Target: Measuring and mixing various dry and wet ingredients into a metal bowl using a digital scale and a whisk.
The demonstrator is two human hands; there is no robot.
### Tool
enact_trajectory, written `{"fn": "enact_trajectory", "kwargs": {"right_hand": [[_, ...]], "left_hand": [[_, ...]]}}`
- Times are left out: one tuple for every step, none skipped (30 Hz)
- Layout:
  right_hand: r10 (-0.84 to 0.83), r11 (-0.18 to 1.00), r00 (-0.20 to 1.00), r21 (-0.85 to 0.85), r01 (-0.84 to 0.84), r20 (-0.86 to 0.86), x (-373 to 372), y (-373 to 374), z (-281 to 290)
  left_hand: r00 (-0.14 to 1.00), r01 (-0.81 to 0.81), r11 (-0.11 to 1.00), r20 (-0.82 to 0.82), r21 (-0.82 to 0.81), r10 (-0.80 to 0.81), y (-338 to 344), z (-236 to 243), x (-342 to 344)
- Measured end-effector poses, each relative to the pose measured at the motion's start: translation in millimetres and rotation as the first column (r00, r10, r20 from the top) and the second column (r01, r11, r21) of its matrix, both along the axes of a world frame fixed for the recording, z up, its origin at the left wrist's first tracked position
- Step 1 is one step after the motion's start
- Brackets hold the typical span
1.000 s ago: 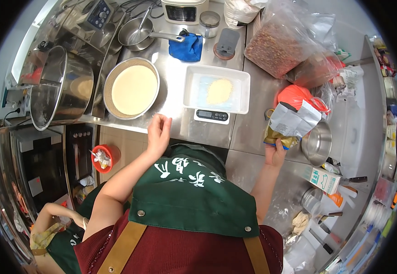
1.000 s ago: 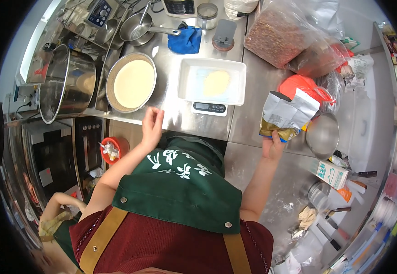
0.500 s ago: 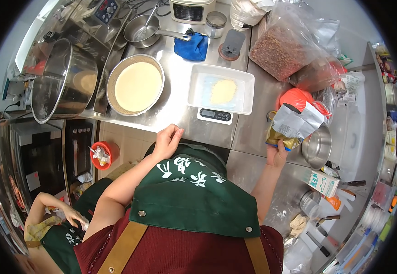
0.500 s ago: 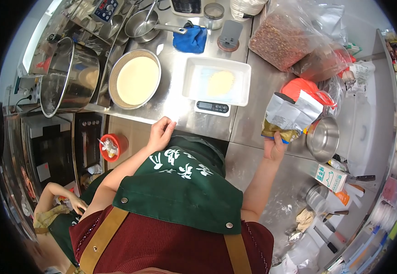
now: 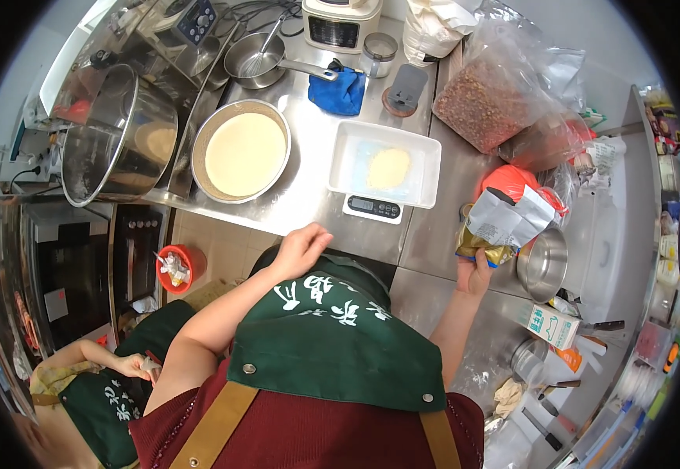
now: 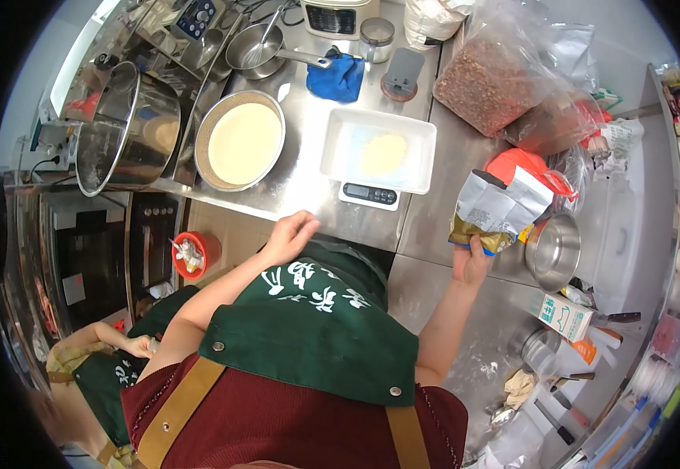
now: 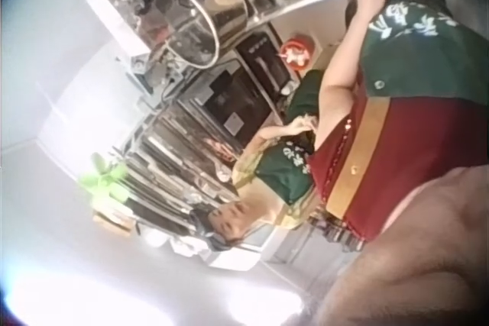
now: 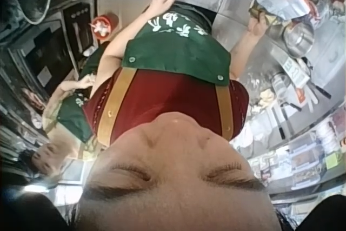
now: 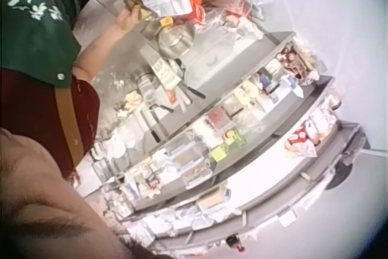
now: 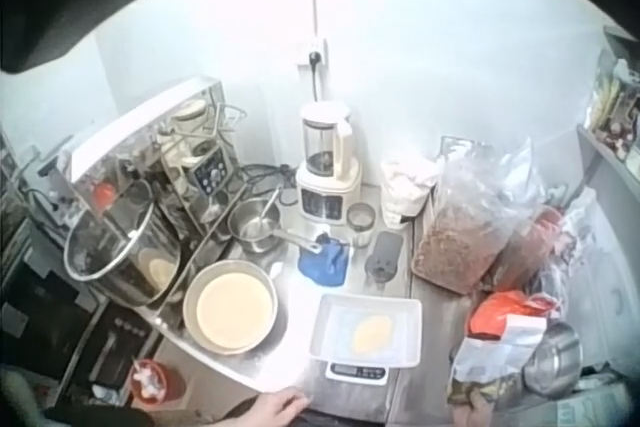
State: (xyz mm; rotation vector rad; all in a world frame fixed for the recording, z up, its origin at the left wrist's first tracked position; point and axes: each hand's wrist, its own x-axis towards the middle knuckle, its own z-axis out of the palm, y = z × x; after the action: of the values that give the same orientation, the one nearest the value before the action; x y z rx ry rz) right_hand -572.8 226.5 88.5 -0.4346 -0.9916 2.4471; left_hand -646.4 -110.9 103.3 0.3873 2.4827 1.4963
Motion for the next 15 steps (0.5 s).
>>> {"fn": "enact_trajectory", "kwargs": {"right_hand": [[0.007,1.000,1.000,0.000,-0.007,0.000,-1,-1,-1],[0.009,1.000,1.000,-0.005,-0.009,0.011,-1,-1,-1],[0.012,1.000,1.000,-0.009,-0.011,0.023,-1,-1,-1],[0.015,1.000,1.000,-0.009,-0.015,0.022,-1,-1,-1],[0.024,1.000,1.000,0.003,-0.024,0.009,-1,-2,-2],[0.033,0.999,0.999,0.014,-0.033,-0.003,0,-2,-3],[0.035,0.999,0.999,0.015,-0.035,-0.002,1,-2,-3],[0.030,1.000,1.000,0.001,-0.030,0.000,2,-1,-4],[0.025,1.000,1.000,-0.014,-0.025,0.001,3,-1,-5],[0.023,1.000,1.000,-0.012,-0.023,0.004,5,-1,-5],[0.007,1.000,1.000,-0.015,-0.007,0.019,6,0,-5],[-0.008,1.000,0.999,-0.017,0.008,0.033,8,0,-5],[-0.004,1.000,0.999,-0.019,0.005,0.034,7,-1,-4],[-0.004,1.000,0.999,-0.014,0.005,0.042,6,-2,-1],[-0.004,1.000,0.999,-0.008,0.005,0.049,5,-3,0]], "left_hand": [[0.971,0.093,0.988,0.209,0.121,-0.117,7,11,-3],[0.885,0.157,0.953,0.392,0.259,-0.252,14,20,-6],[0.886,0.152,0.954,0.392,0.260,-0.248,21,28,-9],[0.810,0.130,0.937,0.511,0.324,-0.289,29,35,-14],[0.716,0.097,0.919,0.614,0.383,-0.332,34,38,-18],[0.718,0.093,0.919,0.614,0.383,-0.329,38,37,-21],[0.679,0.100,0.904,0.636,0.415,-0.367,42,36,-23],[0.639,0.104,0.889,0.655,0.446,-0.404,44,34,-23],[0.639,0.101,0.889,0.656,0.446,-0.401,42,32,-21],[0.603,0.276,0.862,0.622,0.426,-0.500,41,30,-19],[0.549,0.441,0.805,0.591,0.396,-0.592,40,30,-15],[0.570,0.451,0.791,0.548,0.414,-0.612,41,33,-8],[0.573,0.479,0.779,0.527,0.405,-0.627,40,28,-4],[0.576,0.507,0.766,0.506,0.395,-0.642,40,25,-2],[0.578,0.504,0.768,0.507,0.395,-0.640,39,23,-2]]}}
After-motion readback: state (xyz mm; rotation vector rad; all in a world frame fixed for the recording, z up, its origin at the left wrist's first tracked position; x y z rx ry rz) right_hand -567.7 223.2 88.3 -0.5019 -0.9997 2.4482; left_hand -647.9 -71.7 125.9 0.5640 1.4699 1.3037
